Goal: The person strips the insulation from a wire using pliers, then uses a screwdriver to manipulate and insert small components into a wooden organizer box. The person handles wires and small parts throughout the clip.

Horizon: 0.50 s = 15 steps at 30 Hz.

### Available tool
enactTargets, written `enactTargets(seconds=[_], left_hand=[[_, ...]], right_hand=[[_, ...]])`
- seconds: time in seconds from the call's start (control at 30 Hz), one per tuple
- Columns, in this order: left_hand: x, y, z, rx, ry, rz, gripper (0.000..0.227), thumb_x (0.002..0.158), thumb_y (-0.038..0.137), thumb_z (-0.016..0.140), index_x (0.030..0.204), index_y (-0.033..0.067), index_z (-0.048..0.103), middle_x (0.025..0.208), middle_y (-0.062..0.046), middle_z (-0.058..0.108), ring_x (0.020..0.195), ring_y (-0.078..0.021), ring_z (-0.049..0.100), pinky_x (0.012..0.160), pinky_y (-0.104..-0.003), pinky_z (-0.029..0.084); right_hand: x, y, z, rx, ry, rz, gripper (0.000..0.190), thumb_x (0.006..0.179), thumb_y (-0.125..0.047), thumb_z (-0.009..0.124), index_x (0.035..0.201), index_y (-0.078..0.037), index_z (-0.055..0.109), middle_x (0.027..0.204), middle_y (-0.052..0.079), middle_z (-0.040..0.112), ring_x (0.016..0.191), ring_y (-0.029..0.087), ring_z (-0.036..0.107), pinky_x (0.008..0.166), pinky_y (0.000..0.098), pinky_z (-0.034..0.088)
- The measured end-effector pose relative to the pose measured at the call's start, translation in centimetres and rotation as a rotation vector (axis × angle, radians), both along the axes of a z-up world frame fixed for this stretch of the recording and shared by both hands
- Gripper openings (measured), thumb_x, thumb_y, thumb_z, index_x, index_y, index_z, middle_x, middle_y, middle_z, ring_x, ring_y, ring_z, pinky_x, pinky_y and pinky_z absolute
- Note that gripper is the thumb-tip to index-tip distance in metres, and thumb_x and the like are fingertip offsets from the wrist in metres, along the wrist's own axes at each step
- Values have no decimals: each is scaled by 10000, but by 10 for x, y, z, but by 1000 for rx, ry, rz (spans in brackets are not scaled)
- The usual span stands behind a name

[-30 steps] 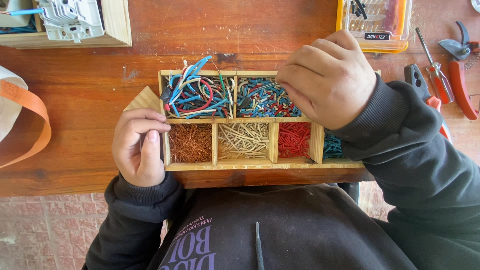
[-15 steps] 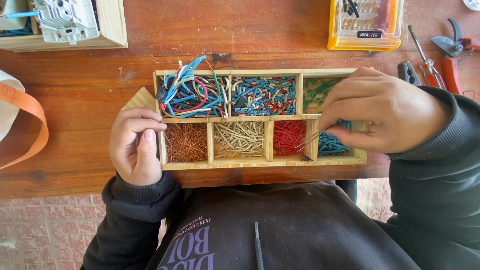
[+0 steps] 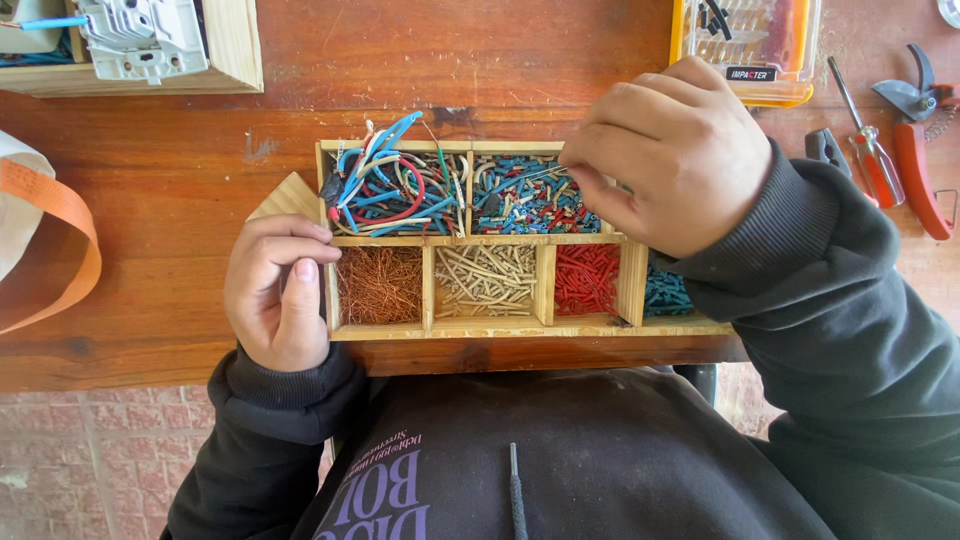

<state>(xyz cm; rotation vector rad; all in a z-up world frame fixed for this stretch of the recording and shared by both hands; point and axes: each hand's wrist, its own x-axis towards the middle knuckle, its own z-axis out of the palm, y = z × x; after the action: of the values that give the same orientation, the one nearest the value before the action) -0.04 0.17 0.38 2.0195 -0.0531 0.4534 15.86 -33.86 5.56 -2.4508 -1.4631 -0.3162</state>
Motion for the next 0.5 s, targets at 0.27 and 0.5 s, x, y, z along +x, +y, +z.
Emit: enactTargets(seconds=[0.27,0.5], left_hand=[[-1,0,0,-11,-1,3,344,1138,199,468,973,-7,689,1071,-215,670,1036,-316,667,1008,-433,534],[-1,-1,0,-21,-7,4,338,1138,195,470,971,-3,685,1071,-208,666,1038,-314,664,1005,-428,531]], right_hand=[[0,6,0,-49,-72,8,89,1136,-160,755,1048,-154,756,991,9,682,842,254,658,814,405,465],[-2,-2,3,34,70,-33,63,1117,-89,779,1063,-119,785,1044,54,729,881,302,688,819,435,458]])
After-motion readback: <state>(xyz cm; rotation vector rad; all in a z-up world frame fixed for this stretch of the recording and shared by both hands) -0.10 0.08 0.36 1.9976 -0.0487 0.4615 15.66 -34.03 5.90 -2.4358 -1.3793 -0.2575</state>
